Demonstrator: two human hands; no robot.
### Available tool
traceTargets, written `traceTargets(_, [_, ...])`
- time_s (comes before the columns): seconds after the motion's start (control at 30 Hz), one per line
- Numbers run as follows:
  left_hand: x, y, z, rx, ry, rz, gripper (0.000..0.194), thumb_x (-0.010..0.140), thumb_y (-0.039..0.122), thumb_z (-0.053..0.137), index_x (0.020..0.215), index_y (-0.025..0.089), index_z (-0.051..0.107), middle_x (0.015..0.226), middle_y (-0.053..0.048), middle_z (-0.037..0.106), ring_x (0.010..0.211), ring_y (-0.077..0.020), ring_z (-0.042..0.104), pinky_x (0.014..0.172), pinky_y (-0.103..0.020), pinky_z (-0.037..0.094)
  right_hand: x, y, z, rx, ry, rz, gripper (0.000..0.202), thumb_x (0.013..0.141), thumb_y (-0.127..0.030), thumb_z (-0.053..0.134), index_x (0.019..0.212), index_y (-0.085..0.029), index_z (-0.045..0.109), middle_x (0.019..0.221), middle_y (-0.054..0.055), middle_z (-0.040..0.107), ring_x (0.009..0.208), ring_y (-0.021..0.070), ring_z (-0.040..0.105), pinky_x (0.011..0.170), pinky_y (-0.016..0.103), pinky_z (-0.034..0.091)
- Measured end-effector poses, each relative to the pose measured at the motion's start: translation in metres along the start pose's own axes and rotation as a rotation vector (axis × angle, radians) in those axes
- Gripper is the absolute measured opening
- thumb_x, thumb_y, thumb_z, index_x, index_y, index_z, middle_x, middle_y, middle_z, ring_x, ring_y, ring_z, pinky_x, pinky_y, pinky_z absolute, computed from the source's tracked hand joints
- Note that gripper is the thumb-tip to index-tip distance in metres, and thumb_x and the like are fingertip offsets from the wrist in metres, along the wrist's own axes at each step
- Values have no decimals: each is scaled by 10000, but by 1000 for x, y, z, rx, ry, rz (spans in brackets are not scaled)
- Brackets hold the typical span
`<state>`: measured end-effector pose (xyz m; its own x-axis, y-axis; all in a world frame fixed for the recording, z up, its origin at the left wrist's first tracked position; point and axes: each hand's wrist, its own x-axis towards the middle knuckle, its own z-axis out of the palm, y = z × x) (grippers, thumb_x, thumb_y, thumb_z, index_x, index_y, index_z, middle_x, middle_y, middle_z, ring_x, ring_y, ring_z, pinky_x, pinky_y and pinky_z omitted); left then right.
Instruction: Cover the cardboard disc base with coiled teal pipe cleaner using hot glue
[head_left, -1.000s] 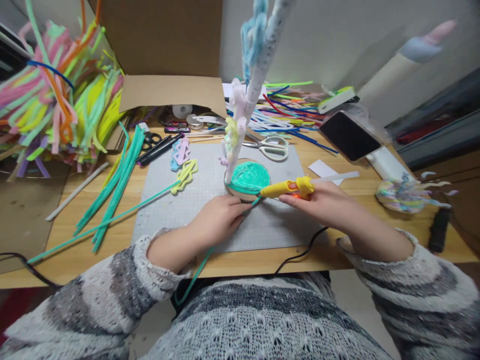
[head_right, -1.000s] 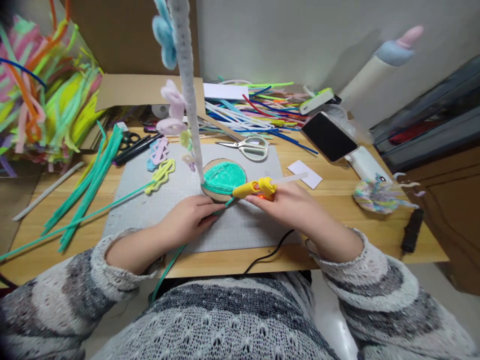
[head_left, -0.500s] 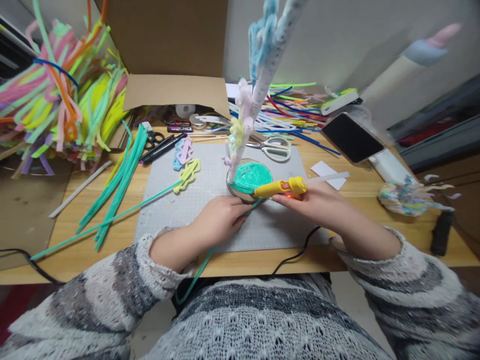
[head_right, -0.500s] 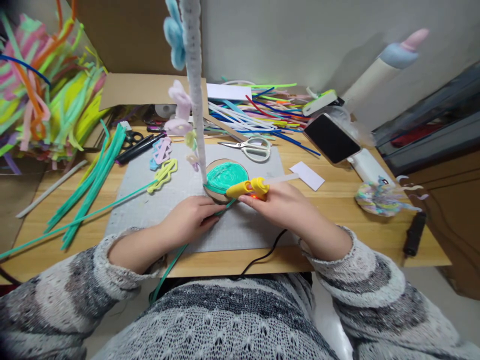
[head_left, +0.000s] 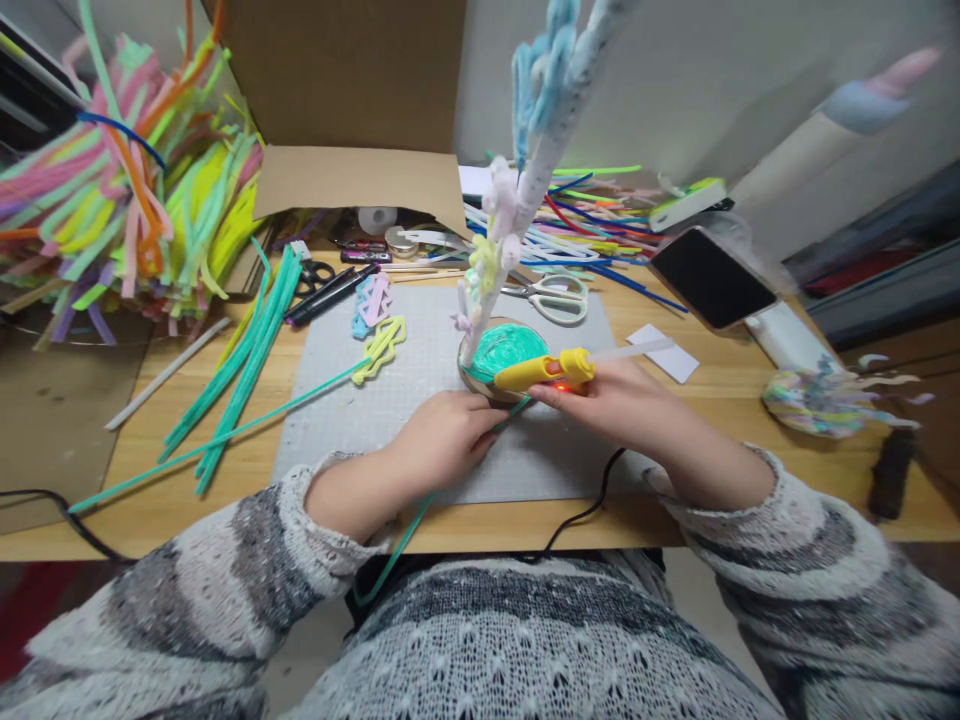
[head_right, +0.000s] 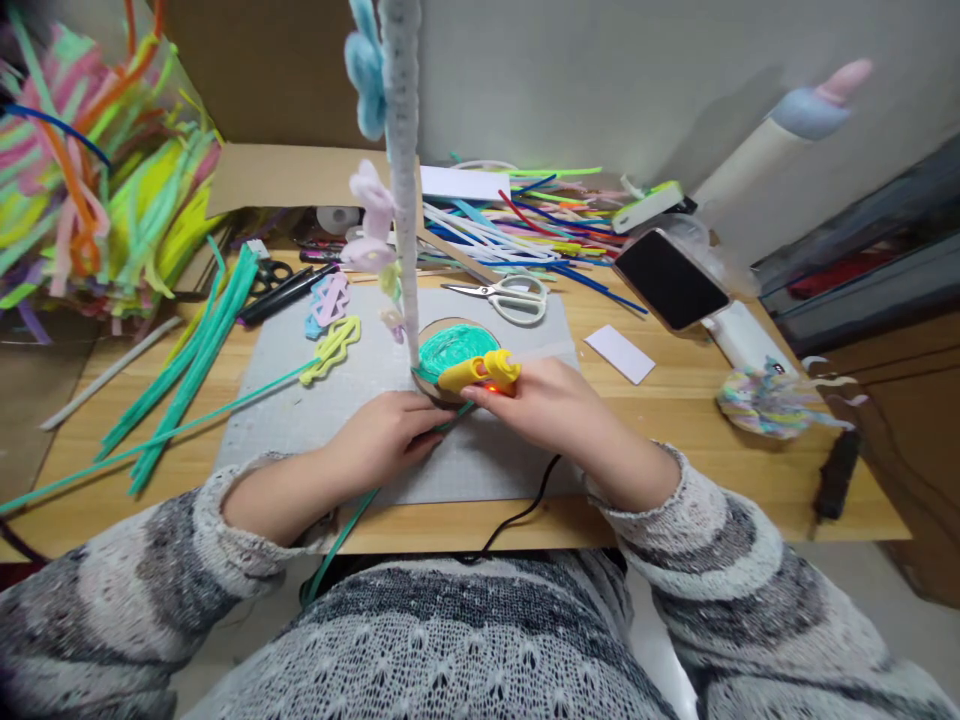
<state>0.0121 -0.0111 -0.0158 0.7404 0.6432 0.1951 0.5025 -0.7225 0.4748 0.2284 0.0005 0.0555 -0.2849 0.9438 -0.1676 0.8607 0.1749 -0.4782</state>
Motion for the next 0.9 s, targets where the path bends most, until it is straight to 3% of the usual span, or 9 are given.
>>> traceTargets(0.2, [1, 0, 1, -18, -3, 5, 273, 884, 145, 543, 1126, 159, 667, 980, -83, 714, 884, -234, 666, 778, -381, 537, 4, -7, 1, -67, -19, 66, 356, 842, -539, 579, 781, -224, 733, 623, 10, 665, 566, 156, 555, 508, 261, 351])
traceTargets(0.37, [1, 0, 0, -22, -13, -2, 282, 875, 130, 546, 1128, 151, 668, 997, -90, 715, 899, -241, 669, 789, -389, 541, 7, -9, 5, -33, -7, 35, 353, 856, -536, 564, 885, -232, 741, 760, 21, 731, 642, 163, 601, 543, 260, 381])
traceTargets(0.9, [-1, -1, 3, 10, -4, 0, 291, 870, 142, 547, 1136, 145, 663, 1005, -92, 716, 914, -249, 673, 799, -399, 552, 15, -8, 22, 26, 56, -67, 367, 869, -550, 557, 928, -240, 746, 820, 31, 737, 715, 191, 638, 601, 289, 422])
